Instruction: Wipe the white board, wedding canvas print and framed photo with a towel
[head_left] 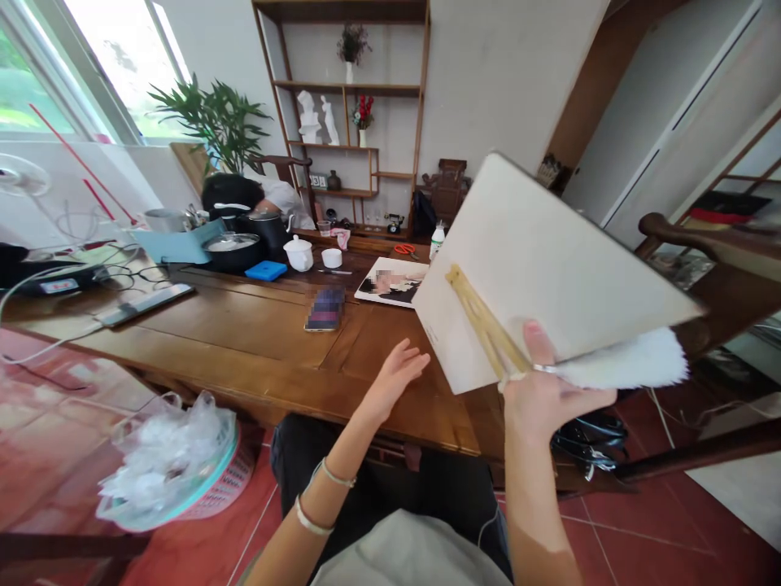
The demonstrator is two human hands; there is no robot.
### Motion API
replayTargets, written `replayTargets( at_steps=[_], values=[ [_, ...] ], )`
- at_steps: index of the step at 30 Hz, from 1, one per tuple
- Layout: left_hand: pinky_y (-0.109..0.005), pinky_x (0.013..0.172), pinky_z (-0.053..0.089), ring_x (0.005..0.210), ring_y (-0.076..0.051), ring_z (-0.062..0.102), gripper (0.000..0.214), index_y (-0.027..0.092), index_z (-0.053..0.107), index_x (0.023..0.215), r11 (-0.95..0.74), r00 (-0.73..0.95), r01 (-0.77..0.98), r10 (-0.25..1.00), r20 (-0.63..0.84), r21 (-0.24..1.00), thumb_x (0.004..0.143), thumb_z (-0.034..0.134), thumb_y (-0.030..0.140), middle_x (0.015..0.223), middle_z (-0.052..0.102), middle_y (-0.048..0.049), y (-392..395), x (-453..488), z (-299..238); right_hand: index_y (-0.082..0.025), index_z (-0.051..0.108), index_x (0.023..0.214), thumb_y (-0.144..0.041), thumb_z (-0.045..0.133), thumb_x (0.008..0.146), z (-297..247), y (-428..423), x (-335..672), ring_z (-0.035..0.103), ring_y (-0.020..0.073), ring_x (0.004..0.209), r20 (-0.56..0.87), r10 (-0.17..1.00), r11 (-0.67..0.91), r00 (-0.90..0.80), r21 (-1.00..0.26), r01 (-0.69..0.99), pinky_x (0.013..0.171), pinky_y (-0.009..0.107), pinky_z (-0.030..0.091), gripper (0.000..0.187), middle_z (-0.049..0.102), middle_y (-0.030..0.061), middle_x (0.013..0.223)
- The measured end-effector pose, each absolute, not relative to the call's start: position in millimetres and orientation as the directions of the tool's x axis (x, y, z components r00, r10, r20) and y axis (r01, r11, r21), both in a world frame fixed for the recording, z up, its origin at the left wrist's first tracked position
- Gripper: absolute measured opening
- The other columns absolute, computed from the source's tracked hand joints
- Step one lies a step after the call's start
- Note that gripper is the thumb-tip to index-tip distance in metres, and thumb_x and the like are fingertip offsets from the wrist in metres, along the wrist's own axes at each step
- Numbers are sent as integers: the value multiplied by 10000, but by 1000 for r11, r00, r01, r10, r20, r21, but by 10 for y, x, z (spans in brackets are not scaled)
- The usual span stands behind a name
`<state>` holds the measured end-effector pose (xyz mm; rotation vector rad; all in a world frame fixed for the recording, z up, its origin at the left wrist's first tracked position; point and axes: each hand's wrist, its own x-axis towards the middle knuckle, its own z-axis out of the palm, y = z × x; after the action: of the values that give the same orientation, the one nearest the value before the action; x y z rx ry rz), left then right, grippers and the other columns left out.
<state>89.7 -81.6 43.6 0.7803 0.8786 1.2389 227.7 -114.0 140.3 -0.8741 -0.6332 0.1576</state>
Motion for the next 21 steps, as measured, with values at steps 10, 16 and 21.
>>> replayTargets(
  at_steps=[10, 16, 21],
  values=[
    [-311, 816, 537, 947, -228, 655, 417, 193, 583, 1099, 66, -123, -548, 980, -159, 834, 747, 680, 395, 1074, 680, -90, -836, 882, 490, -127, 457, 1270, -275, 695, 713, 1058, -1060, 2505, 538, 248, 1128, 227, 578, 593, 784, -776, -212, 958, 462, 461, 624, 566, 110, 1231],
    [-295, 673, 560, 803, -212, 681, 406, 192, 580, 1092, 148, -114, -389, 972, -207, 909, 746, 677, 379, 960, 707, -80, -708, 400, 501, -171, 465, 1257, -253, 685, 709, 825, -1153, 2915, 560, 264, 1101, 363, 374, 614, 853, -786, 65, 949, 503, 461, 596, 543, 83, 1270],
    [-251, 581, 541, 690, -180, 676, 422, 195, 607, 1055, 210, -96, -300, 964, -248, 930, 690, 733, 367, 883, 716, -71, -638, 138, 567, -175, 591, 1121, -156, 650, 704, 721, -1284, 3195, 563, 301, 1093, 805, 172, 523, 568, -563, 639, 938, 500, 467, 421, 595, 92, 1214]
  ],
)
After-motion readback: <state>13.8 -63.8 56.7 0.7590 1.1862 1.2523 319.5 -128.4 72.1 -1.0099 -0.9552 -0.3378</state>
